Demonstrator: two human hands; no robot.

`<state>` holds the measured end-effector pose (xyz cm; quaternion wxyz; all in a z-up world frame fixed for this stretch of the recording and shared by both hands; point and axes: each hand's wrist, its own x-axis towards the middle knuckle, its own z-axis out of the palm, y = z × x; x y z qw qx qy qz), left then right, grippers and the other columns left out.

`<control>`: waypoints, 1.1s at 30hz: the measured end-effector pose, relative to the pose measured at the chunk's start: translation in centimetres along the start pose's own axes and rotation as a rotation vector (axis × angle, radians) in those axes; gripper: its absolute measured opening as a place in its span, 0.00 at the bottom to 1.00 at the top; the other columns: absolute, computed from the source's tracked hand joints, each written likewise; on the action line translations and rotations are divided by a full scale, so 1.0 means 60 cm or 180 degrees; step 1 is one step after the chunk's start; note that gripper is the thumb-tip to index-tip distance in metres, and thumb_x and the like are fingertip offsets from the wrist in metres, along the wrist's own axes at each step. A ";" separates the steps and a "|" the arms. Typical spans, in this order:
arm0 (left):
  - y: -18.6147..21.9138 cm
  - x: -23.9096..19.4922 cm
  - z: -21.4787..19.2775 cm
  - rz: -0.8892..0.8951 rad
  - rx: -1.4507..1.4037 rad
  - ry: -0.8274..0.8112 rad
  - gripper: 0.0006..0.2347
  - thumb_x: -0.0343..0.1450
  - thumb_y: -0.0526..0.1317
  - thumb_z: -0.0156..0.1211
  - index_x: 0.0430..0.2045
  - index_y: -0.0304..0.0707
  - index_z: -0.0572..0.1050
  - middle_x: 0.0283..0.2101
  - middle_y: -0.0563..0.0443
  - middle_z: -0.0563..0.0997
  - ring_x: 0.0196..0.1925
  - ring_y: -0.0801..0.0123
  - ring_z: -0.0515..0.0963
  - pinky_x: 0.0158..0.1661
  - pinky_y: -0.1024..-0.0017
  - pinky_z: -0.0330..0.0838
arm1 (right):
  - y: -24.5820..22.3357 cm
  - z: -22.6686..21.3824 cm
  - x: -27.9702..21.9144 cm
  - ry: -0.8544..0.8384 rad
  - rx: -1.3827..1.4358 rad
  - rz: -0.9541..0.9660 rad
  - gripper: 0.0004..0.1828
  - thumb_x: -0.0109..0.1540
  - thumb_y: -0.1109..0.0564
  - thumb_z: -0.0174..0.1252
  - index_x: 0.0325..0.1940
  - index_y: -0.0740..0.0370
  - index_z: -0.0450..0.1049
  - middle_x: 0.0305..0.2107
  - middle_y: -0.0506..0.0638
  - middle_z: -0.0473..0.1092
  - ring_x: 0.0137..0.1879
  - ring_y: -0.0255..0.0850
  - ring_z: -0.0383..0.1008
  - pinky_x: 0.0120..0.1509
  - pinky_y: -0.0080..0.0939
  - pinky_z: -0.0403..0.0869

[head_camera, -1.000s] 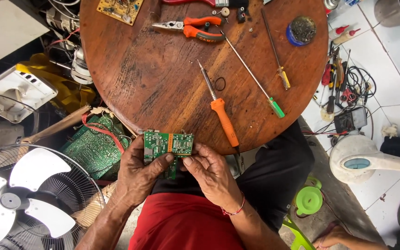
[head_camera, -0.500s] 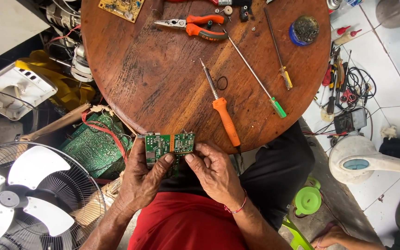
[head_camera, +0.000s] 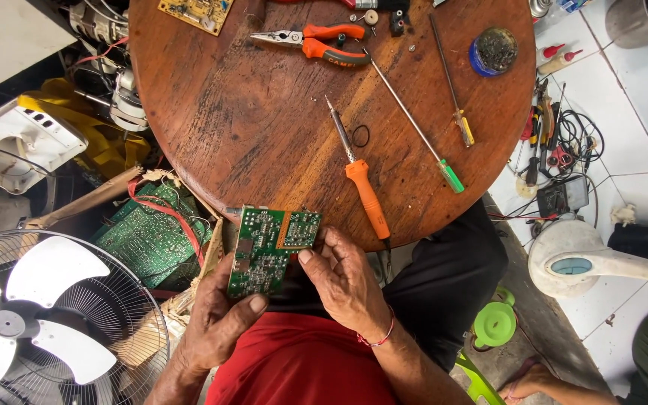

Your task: The person uses a soldering iron to work on a small electronic component and then on a green circuit board. They hold the board with their left hand and apply the soldering iron with their right hand, flipping the board over to work on different sides.

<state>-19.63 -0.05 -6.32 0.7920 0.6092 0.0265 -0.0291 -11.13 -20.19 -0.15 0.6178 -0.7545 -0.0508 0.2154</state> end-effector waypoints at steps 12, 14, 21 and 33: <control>0.036 0.037 0.111 0.0094 -0.0092 0.1095 0.15 0.72 0.43 0.63 0.49 0.32 0.78 0.52 0.43 0.84 0.59 0.57 0.83 0.62 0.63 0.76 | -0.006 0.015 0.001 0.0078 0.0590 -0.0285 0.20 0.70 0.46 0.51 0.58 0.61 0.72 0.46 0.48 0.76 0.51 0.36 0.76 0.58 0.37 0.75; 0.050 0.051 0.109 0.0039 0.0299 0.1245 0.18 0.72 0.46 0.61 0.50 0.33 0.77 0.52 0.43 0.84 0.59 0.56 0.83 0.60 0.61 0.78 | -0.008 0.020 0.002 0.0066 0.0602 -0.0271 0.18 0.69 0.48 0.52 0.58 0.61 0.71 0.47 0.49 0.76 0.53 0.37 0.76 0.59 0.38 0.75; 0.056 0.060 0.058 0.0044 0.0795 0.1030 0.10 0.73 0.43 0.60 0.42 0.38 0.81 0.41 0.49 0.87 0.41 0.66 0.86 0.41 0.70 0.83 | 0.006 0.005 -0.015 0.0154 0.0219 -0.0258 0.22 0.69 0.49 0.53 0.61 0.66 0.69 0.43 0.49 0.74 0.45 0.33 0.75 0.46 0.29 0.76; 0.099 0.128 -0.004 -0.0323 0.0139 0.0760 0.11 0.75 0.39 0.57 0.44 0.26 0.76 0.36 0.31 0.84 0.40 0.55 0.87 0.48 0.60 0.83 | -0.020 -0.204 0.074 -0.0181 -0.3774 -0.1463 0.23 0.66 0.61 0.56 0.66 0.47 0.74 0.41 0.56 0.74 0.39 0.48 0.77 0.40 0.46 0.77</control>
